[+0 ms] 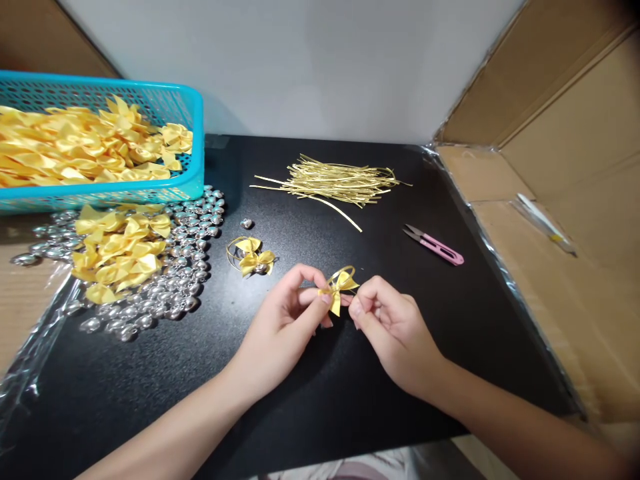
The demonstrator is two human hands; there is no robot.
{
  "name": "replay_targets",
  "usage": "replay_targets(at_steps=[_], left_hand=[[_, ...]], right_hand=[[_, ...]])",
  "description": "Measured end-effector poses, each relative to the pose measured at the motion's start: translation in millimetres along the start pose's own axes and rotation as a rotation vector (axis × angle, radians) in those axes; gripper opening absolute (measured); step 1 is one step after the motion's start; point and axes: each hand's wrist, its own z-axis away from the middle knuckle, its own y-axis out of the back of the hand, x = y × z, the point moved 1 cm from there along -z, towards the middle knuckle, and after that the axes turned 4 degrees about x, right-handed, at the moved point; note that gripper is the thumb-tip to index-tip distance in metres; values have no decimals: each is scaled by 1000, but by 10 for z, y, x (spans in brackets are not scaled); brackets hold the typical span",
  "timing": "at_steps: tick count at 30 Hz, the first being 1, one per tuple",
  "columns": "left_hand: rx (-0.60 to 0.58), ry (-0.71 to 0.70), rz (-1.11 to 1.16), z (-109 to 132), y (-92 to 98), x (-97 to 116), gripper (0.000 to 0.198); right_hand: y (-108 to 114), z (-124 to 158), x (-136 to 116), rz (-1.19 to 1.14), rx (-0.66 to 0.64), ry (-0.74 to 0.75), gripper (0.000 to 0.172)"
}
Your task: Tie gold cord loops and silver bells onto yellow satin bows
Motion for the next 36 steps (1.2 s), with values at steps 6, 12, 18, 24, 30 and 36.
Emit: replay_targets(at_steps=[6,12,18,24,30,36], left_hand=[[-4,-2,49,-9,-22,41,13],[12,-28,52,5,-29,20,16],[38,-56,-51,28,2,-1,13],[50,-70,-40,24,-12,65,5],[65,-35,-42,23,-17,48,10],[97,-28,-14,12,-16,42,13]], right_hand=[[-5,1,9,-34,-7,1,23],[3,2,1,-38,8,24,23],[-4,-1,-7,-66,8,5,23],[10,-2,-10,-65,10,-26,23],[3,2,-6,-66,7,-30,22],[16,-4,-1,-64,-5,-20,23]])
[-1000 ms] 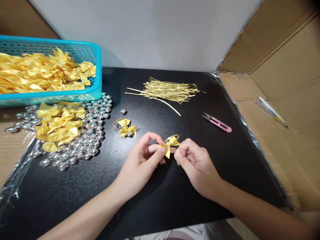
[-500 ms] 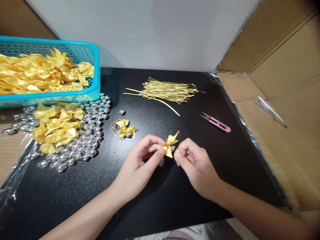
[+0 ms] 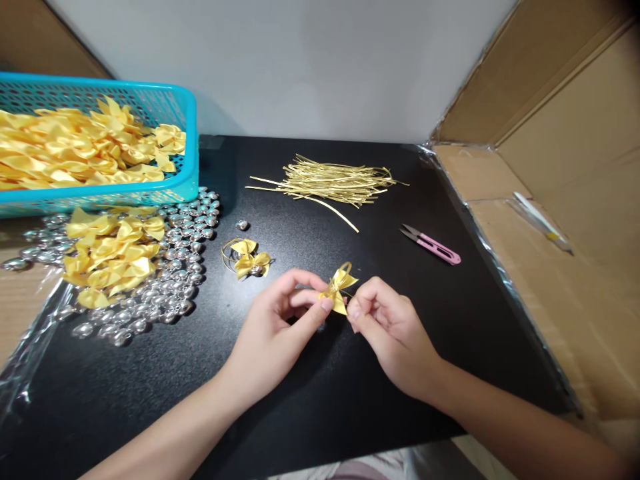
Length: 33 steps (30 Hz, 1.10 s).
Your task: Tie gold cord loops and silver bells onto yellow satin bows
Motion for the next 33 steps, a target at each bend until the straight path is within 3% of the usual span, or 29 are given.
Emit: replay_targets(at_steps=[21,26,33], left_hand=[[125,6,54,-26,35,2,13],[107,54,28,-25,42,-12,14],[64,118,161,-43,19,2,14]], right_hand=[[-26,28,-16,-56,25,-47,21],[-30,21,-15,-119,24,-71,21],[-34,28,-12,-230,2,-96,22]])
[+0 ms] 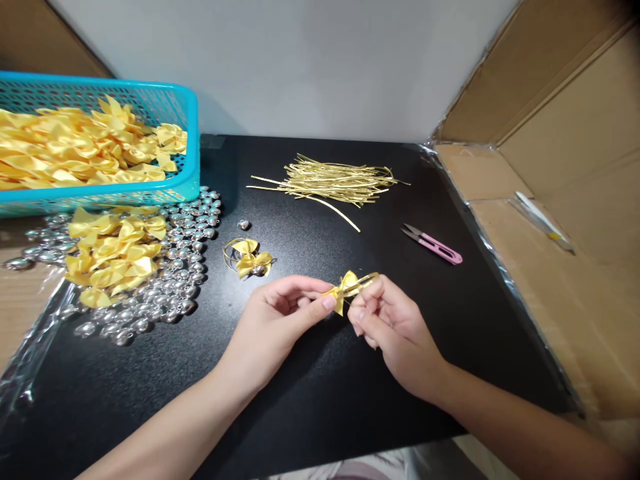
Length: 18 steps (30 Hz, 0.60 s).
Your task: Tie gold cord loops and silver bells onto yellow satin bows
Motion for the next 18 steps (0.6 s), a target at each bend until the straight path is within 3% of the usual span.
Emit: replay_targets(at_steps=[18], left_hand=[[-30,221,174,1,32,5,23]], right_hand=[[-19,-7,14,-112,-19,2,22]])
